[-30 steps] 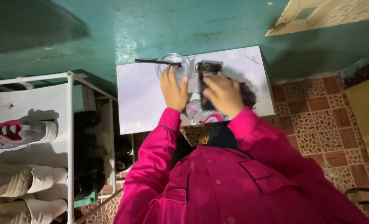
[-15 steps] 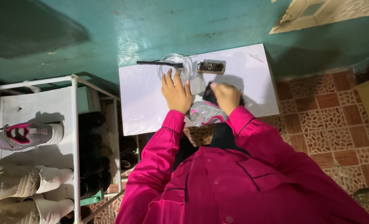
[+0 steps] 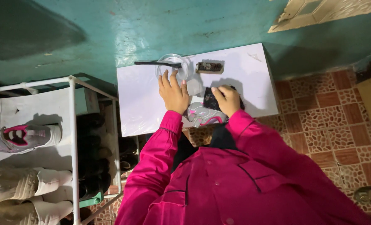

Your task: Brushing and wiping the upper part of a sneaker to clean it using a brush and a cloth.

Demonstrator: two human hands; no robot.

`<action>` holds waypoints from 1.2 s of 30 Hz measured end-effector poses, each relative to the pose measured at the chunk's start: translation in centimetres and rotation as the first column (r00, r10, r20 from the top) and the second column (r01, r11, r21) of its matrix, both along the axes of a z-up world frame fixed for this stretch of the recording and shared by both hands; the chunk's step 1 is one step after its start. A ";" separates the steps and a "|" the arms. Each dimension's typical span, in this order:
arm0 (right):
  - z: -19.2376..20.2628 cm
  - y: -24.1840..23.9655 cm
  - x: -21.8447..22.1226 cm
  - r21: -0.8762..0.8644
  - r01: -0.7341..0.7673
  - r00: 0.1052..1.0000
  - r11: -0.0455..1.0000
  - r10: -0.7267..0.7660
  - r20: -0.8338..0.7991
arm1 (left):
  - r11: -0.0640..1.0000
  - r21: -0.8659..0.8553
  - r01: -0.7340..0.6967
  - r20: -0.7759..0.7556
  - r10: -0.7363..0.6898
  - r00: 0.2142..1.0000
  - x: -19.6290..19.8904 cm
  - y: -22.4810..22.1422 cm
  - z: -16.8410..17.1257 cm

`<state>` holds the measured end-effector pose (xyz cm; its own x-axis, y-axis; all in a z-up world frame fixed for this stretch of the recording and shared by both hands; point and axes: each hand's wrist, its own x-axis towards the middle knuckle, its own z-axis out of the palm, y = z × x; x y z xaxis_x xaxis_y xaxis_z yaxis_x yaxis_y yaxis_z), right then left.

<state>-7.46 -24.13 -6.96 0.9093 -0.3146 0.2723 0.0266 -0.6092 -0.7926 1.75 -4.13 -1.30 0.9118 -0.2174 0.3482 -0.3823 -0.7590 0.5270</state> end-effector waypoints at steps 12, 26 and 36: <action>-0.3 -1.8 1.6 0.820 0.450 0.803 0.353 -0.561 -0.199 | 0.999 -0.021 -0.047 -0.077 0.045 0.996 -0.1 0.2 -0.1; 3.6 5.5 -0.1 -0.730 0.006 0.976 0.683 0.157 0.154 | 0.993 -0.118 -0.015 -0.020 0.013 1.000 0.5 0.4 -1.1; 2.8 4.1 1.9 -0.460 0.077 0.972 0.885 0.036 0.232 | 0.707 -0.707 -0.017 -0.179 -0.156 0.971 0.8 2.7 -1.9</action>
